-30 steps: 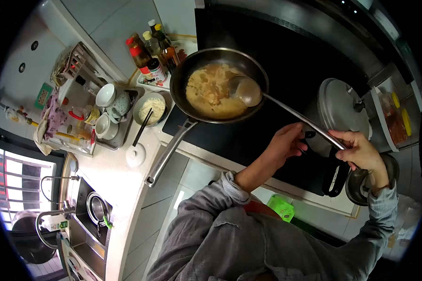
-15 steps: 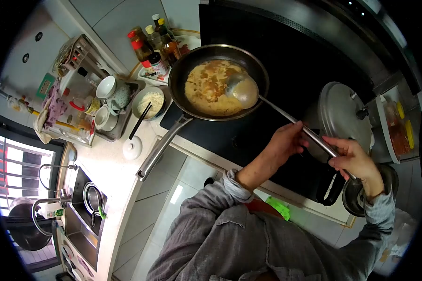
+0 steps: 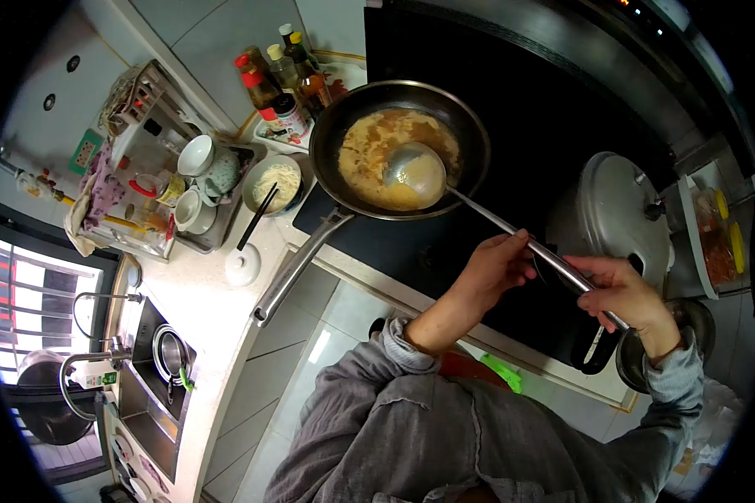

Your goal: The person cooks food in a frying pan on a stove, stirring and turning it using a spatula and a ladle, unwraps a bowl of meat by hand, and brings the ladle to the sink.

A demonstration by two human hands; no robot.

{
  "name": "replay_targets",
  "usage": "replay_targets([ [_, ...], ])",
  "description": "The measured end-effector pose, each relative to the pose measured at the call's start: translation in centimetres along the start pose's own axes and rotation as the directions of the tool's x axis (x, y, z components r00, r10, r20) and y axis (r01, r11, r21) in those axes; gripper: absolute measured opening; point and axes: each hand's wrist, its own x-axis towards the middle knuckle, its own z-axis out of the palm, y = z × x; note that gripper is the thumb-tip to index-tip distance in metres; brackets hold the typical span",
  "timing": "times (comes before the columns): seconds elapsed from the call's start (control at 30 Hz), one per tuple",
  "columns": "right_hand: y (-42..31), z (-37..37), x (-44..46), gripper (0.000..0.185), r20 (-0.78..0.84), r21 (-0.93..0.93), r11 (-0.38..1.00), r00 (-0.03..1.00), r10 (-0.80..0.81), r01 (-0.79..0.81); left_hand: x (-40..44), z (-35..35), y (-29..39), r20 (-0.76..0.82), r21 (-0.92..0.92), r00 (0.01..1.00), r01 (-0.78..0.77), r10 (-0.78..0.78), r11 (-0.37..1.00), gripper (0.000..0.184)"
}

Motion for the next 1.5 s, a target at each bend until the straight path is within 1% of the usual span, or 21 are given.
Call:
replay_targets([
  [0.13,-0.5,0.9,0.4,0.055,0.003,-0.016,1.0,1.0,0.009,-0.009,-0.5,-0.8,0.5,0.0,-0.013,1.0,-0.003,0.003,1.0,0.025],
  [0.3,-0.5,1.8,1.1,0.054,0.028,0.022,1.0,1.0,-0.006,0.006,-1.2,-1.7,1.4,-0.055,0.008,0.998,0.01,-0.009,1.0,0.025],
  [0.4,-1.2,2.6,1.5,0.054,0.023,0.012,0.999,0.999,0.039,-0.039,-1.4,-2.4,1.7,-0.052,0.008,0.999,0.003,-0.002,1.0,0.026],
  [0.43,-1.3,2.7,1.6,0.054,0.031,0.018,0.999,0.999,0.031,-0.032,-1.6,-2.6,1.9,-0.046,0.005,0.999,-0.004,0.004,1.0,0.027],
  [0.53,-1.4,3.2,2.3,0.053,0.051,0.04,0.999,0.999,0.013,-0.015,-2.2,-2.6,2.8,-0.099,0.033,0.995,-0.004,0.007,0.999,0.027],
  [0.6,-1.6,3.6,2.6,0.052,0.056,0.058,0.998,0.998,0.005,-0.008,-2.2,-3.3,3.0,-0.098,0.052,0.995,-0.015,0.02,0.999,0.028],
  [0.7,-1.5,3.8,3.7,0.051,0.109,0.129,0.991,0.994,-0.031,0.016,-2.4,-4.1,3.5,-0.104,0.054,0.994,-0.038,0.044,0.998,0.029],
  [0.8,-1.1,4.4,4.5,0.052,0.087,0.264,0.964,0.996,-0.003,-0.02,-2.7,-4.5,4.1,-0.108,0.059,0.992,-0.052,0.058,0.997,0.031],
  [0.9,-0.7,5.6,5.2,0.051,0.056,0.389,0.921,0.998,-0.01,-0.012,-2.6,-4.5,4.4,-0.109,0.087,0.99,-0.079,0.089,0.993,0.034],
  [1.03,-1.1,6.9,5.8,0.049,-0.005,0.364,0.929,0.998,-0.067,0.064,-2.6,-4.1,4.5,-0.108,0.094,0.983,-0.138,0.148,0.986,0.035],
  [1.33,-0.9,8.1,7.7,0.048,-0.066,0.333,0.938,0.995,-0.076,0.094,-2.0,-4.9,4.9,-0.109,0.09,0.982,-0.144,0.153,0.986,0.034],
  [1.43,-1.5,8.6,7.9,0.047,-0.07,0.266,0.956,0.992,-0.108,0.123,-1.8,-5.0,5.2,-0.095,0.075,0.981,-0.16,0.167,0.984,0.032],
  [1.5,-1.6,8.8,8.3,0.047,-0.071,0.259,0.957,0.991,-0.114,0.129,-1.7,-5.2,5.5,-0.106,0.078,0.981,-0.156,0.164,0.985,0.033],
])
